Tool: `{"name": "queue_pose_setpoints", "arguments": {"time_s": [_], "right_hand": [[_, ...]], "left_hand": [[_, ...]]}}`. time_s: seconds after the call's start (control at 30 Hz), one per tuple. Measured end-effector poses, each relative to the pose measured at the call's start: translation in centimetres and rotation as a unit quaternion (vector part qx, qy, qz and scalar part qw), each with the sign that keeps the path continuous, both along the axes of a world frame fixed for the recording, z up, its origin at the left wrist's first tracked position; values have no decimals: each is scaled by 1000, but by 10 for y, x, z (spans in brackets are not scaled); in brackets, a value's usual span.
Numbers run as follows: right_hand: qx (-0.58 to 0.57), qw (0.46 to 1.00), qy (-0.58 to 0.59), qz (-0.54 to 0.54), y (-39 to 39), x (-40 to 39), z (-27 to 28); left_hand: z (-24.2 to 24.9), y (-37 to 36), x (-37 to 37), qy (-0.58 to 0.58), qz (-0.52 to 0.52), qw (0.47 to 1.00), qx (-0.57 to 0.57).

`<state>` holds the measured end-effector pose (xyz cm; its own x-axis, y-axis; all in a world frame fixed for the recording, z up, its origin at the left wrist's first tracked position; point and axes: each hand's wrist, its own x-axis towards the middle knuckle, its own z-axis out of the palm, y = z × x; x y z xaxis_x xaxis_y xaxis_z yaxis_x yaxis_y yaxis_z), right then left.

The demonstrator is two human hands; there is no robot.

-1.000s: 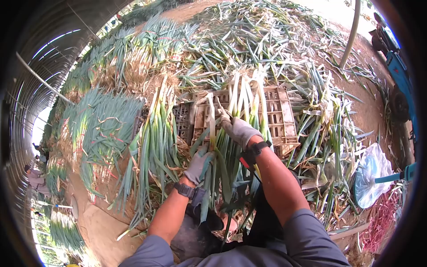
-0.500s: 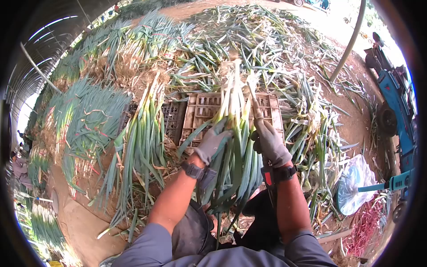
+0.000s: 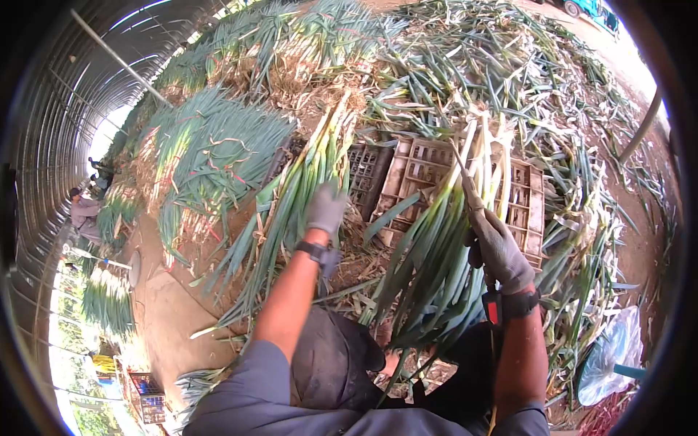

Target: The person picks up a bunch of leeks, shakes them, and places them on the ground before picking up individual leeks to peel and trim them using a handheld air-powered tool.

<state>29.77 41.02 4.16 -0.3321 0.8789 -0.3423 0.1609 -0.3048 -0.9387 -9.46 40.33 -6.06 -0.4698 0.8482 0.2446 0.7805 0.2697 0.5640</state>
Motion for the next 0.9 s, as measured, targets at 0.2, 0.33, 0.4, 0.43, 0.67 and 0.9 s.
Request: {"name": "queue_pose_setpoints", "arguments": {"time_s": [0.2, 0.33, 0.4, 0.43, 0.67, 0.9], "right_hand": [[-38, 999, -2, 31, -1, -2, 6], [-47, 998, -19, 30, 5, -9, 12], [-53, 998, -30, 36, 10, -8, 9], [-54, 997, -30, 41, 12, -8, 7], [-46, 996, -1, 82, 26, -19, 4], [-32, 990, 63, 122, 17, -41, 16]], "left_hand": [[-11, 4, -185, 73, 187, 952, -233], [-27, 26, -210, 67, 139, 938, -311], [-34, 34, -224, 13, 111, 939, -325], [-37, 35, -228, -8, 115, 941, -318], [9, 17, -191, 53, 86, 985, -139], [144, 42, -92, 76, -99, 989, -74]]}}
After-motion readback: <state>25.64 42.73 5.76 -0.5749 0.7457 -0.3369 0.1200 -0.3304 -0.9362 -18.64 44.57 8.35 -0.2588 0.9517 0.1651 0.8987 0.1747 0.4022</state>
